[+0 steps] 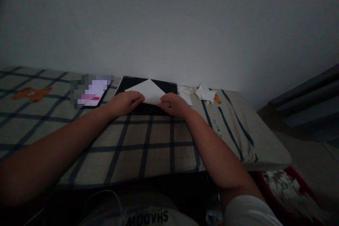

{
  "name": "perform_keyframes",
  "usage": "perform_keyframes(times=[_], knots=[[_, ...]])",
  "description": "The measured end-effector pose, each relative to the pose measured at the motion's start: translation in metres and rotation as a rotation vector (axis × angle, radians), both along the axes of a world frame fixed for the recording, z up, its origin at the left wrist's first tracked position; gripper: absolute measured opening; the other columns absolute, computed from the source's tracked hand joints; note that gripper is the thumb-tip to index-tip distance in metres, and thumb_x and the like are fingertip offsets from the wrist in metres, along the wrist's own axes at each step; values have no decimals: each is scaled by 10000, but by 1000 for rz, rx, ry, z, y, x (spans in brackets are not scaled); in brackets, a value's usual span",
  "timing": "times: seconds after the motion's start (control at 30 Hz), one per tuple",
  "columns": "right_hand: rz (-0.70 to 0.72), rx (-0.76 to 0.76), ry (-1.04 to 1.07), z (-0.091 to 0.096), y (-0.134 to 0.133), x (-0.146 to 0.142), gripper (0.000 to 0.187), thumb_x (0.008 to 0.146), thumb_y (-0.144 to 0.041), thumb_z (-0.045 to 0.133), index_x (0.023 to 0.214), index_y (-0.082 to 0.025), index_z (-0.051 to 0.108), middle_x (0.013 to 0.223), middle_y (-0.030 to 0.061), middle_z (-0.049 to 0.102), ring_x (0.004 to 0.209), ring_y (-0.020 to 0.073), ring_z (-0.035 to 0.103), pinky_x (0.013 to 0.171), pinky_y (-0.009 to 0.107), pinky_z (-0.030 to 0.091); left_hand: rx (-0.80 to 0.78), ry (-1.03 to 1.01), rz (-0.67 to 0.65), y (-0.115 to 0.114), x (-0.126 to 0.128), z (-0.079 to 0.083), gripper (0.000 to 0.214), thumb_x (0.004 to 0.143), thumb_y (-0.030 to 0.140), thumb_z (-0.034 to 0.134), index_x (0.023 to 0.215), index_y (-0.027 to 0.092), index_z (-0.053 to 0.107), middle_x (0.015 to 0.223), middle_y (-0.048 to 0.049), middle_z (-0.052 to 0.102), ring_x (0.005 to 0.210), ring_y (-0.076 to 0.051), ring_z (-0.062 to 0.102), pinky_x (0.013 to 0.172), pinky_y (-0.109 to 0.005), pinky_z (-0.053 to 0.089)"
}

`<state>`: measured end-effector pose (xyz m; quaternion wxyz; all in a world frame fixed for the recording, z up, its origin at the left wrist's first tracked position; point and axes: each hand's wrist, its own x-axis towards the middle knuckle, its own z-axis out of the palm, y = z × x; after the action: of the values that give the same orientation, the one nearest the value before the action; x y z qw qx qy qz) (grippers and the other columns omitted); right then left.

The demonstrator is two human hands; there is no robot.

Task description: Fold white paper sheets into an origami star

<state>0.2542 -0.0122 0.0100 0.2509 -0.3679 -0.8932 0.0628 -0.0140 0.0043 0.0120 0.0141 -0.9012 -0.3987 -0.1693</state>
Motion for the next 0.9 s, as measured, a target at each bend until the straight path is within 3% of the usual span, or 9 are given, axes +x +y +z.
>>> perform_keyframes(times=[0.1,0.2,0.33,0.4,0.5,0.57,0.7,0.8,0.9], knots=[[-22,3,-5,-2,2,0,210,909,-335,574,946,-182,713,1065,103,718,1002,229,630,872,341,467,-11,-42,24,1,0,-1,386,989,399,351,967,178,667,971,-81,715,895,-229,660,751,-328,488],[-86,-26,-73,0,1,-1,224,922,-330,563,847,-182,713,882,69,725,818,194,627,735,300,443,-10,-97,48,0,-1,-1,350,982,401,382,983,182,655,962,-81,706,877,-231,656,739,-336,498],[-149,-63,-47,3,-1,-6,284,943,-356,546,803,-189,727,763,37,712,678,156,594,629,276,380,134,-225,-57,-8,2,7,267,947,304,468,1125,187,630,1231,-105,646,1162,-247,585,925,-384,491],[-190,-66,-4,3,-1,-9,283,941,-354,555,809,-189,743,764,39,720,670,152,596,623,275,377,245,-247,-74,-15,5,13,272,929,266,493,1144,189,642,1259,-116,634,1184,-263,570,963,-423,477],[-238,-80,29,3,-1,-12,286,935,-350,569,793,-186,754,750,42,720,658,148,593,621,278,374,283,-151,-152,-25,13,18,274,933,251,484,1129,211,670,1158,-97,681,1084,-264,622,913,-431,497],[-252,-96,42,2,-1,-14,305,938,-358,565,776,-178,750,735,41,711,650,142,586,618,277,367,262,-67,-193,-31,21,16,310,942,274,486,1194,202,650,1207,-112,666,1117,-280,610,929,-442,494],[-231,-121,63,1,-3,-16,399,954,-426,529,722,-163,720,670,25,669,607,120,531,595,274,338,226,-34,-159,-39,34,5,543,941,404,533,1387,96,497,1434,-204,500,1313,-327,473,1079,-464,399],[-160,-155,85,1,-4,-15,449,961,-465,495,704,-162,704,643,15,646,598,114,513,588,269,343,187,-11,-146,-39,35,1,557,959,444,501,1414,124,465,1461,-183,480,1340,-312,446,1105,-463,367],[-74,-189,121,2,-5,-12,410,964,-453,488,788,-173,730,735,20,698,680,126,580,641,260,407,148,2,-109,-36,31,1,531,973,450,471,1406,143,478,1427,-162,520,1319,-297,470,1096,-449,378]])
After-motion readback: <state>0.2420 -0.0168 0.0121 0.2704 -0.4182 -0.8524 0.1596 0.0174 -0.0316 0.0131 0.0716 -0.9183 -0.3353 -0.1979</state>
